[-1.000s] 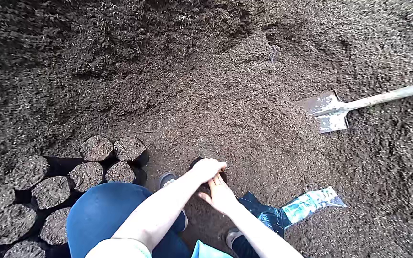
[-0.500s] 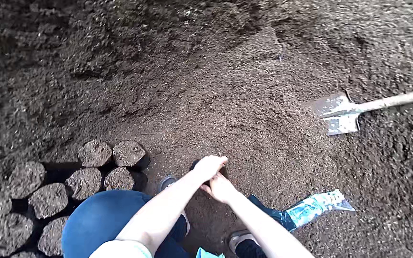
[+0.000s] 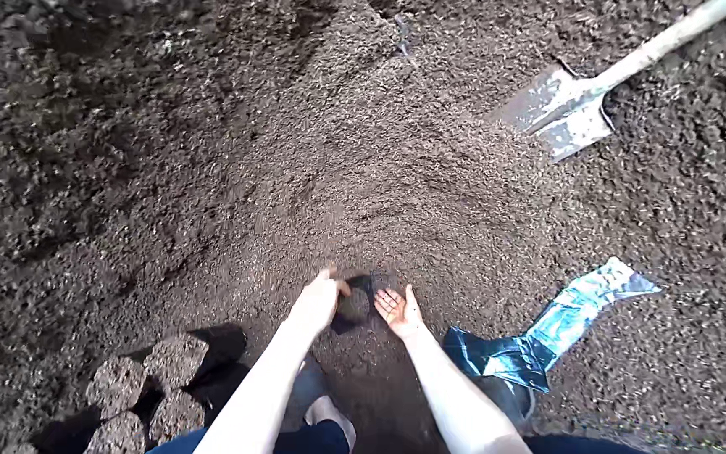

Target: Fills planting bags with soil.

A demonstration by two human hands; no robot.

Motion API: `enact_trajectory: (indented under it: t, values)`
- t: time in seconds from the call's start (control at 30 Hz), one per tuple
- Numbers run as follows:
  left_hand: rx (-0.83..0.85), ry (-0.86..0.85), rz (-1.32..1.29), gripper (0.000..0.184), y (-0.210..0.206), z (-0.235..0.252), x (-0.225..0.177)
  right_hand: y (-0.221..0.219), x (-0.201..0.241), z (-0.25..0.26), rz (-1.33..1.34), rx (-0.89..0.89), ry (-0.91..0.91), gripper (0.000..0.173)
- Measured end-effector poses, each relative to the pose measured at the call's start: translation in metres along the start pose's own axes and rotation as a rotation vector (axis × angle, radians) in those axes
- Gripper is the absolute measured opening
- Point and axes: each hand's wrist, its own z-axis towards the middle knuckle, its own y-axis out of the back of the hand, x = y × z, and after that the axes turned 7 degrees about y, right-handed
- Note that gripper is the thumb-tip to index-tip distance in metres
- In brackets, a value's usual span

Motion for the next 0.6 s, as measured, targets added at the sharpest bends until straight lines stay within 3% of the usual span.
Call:
enact_trajectory:
  t: [0.1, 0.2, 0.3, 0.4, 0.53, 0.6]
  values:
    - [0.185, 0.035, 0.125, 0.057, 0.005, 0.0, -0.024, -0.04, 0.005, 0.034, 0.402, -0.006, 0.081, 0.09]
    - [0.213, 0.021, -0.001, 0.062, 0.003, -0.006, -0.043, -0.076, 0.031, 0.06, 0.636, 0.021, 0.145, 0.096]
    - [0.114, 0.122, -0.276, 0.067, 0.003, -0.007, -0.053, -0.105, 0.077, 0.08, 0.547, 0.142, 0.242, 0.087]
    - [0.049, 0.251, -0.488, 0.072, -0.003, 0.002, -0.049, -0.104, 0.088, 0.084, 0.505, 0.101, 0.227, 0.075]
    - [0.03, 0.235, -0.551, 0.073, -0.001, 0.012, -0.048, -0.097, 0.102, 0.047, 0.427, 0.097, 0.174, 0.067]
    - [0.034, 0.215, -0.543, 0.072, -0.001, 0.012, -0.049, -0.088, 0.106, 0.019, 0.336, 0.223, 0.146, 0.078]
